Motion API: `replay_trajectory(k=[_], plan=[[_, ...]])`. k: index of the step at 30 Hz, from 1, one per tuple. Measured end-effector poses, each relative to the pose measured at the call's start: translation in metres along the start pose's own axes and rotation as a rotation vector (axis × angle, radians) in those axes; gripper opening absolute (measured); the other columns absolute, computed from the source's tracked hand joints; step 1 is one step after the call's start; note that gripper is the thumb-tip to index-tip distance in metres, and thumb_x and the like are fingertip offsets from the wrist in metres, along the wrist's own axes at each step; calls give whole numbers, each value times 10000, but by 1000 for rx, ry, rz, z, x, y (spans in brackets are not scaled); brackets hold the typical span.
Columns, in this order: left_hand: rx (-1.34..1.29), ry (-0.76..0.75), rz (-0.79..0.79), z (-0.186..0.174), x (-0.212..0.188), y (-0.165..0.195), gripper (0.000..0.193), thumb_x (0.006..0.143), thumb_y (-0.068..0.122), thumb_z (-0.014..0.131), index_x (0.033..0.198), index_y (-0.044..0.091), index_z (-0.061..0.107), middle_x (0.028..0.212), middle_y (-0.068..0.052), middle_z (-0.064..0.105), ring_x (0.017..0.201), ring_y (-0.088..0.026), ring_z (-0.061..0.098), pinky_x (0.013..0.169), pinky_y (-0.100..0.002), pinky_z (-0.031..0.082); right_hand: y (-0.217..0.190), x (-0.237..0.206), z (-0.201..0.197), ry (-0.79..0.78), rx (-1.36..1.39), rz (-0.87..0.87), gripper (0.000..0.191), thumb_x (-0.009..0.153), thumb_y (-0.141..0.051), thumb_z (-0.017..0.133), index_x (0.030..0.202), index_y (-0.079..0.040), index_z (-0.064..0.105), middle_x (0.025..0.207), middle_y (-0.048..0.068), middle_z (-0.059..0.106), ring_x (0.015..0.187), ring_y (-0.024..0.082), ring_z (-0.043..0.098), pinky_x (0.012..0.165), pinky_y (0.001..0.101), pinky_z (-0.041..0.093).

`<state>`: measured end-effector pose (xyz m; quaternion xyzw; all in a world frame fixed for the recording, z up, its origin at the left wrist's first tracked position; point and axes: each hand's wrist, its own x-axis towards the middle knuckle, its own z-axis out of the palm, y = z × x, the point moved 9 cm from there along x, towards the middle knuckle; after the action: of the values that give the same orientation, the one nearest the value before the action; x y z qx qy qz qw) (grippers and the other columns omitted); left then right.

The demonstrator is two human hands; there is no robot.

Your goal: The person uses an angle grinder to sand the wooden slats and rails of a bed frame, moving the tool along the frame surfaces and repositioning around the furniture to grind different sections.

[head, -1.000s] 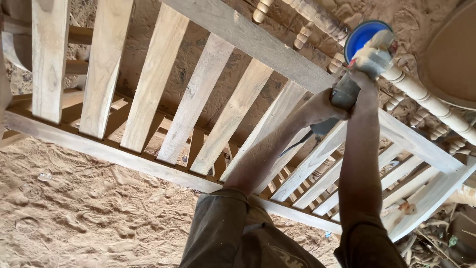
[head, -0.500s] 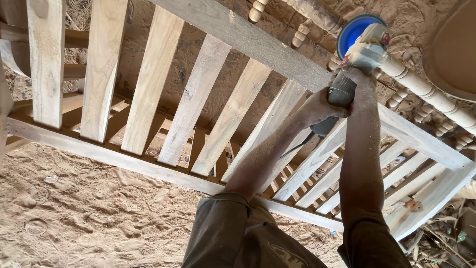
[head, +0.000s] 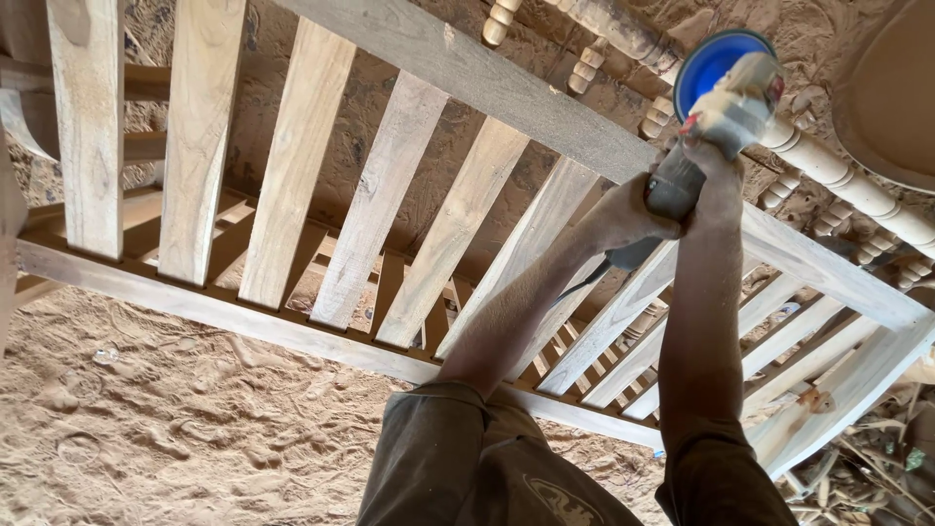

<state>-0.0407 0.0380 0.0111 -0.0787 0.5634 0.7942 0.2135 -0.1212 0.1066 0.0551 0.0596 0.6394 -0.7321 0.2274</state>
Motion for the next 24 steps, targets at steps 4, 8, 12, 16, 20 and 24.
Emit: replay_trajectory(k=[4, 8, 12, 16, 20, 24], plan=[[128, -6, 11, 19, -16, -16, 806, 581, 306, 921, 1248, -14, 601, 1084, -166, 778, 907, -278, 782, 874, -381, 646, 21, -25, -14, -128, 149, -44, 451, 888, -185, 811, 1198, 34, 568, 936, 83, 648, 768, 194, 657, 720, 315, 589], [272, -62, -137, 46, -44, -60, 958, 571, 344, 903, 1355, -36, 506, 1098, -219, 752, 910, -322, 780, 846, -405, 663, 45, -82, -48, 80, 199, 45, 573, 767, -194, 804, 1259, -26, 564, 986, 54, 670, 889, 193, 708, 825, 321, 627], [195, -76, -137, 78, -72, -80, 1012, 563, 334, 914, 1395, -38, 474, 1114, -232, 739, 939, -323, 765, 867, -388, 635, 42, -124, -57, 147, 166, 31, 571, 764, -163, 792, 1272, -25, 570, 1005, 78, 658, 881, 215, 679, 816, 334, 602], [154, -52, -130, 101, -78, -80, 950, 546, 279, 912, 1359, -27, 530, 1106, -201, 754, 950, -302, 766, 867, -383, 624, 40, -144, -79, 288, 161, 80, 580, 746, -127, 767, 1275, -4, 562, 1003, 102, 671, 886, 239, 693, 811, 357, 611], [83, -128, -196, 118, -51, -79, 920, 501, 275, 904, 1307, -7, 562, 1084, -160, 761, 903, -267, 770, 823, -372, 649, 31, -134, -97, 281, 214, 79, 585, 777, -103, 747, 1304, 44, 538, 991, 121, 667, 874, 258, 695, 818, 377, 606], [144, -126, -169, 130, -21, -73, 856, 558, 282, 943, 1254, -39, 564, 1079, -168, 756, 914, -256, 774, 856, -360, 635, 24, -120, -128, 423, 127, 160, 577, 757, -111, 756, 1275, 54, 562, 948, 128, 691, 842, 254, 725, 787, 366, 635]])
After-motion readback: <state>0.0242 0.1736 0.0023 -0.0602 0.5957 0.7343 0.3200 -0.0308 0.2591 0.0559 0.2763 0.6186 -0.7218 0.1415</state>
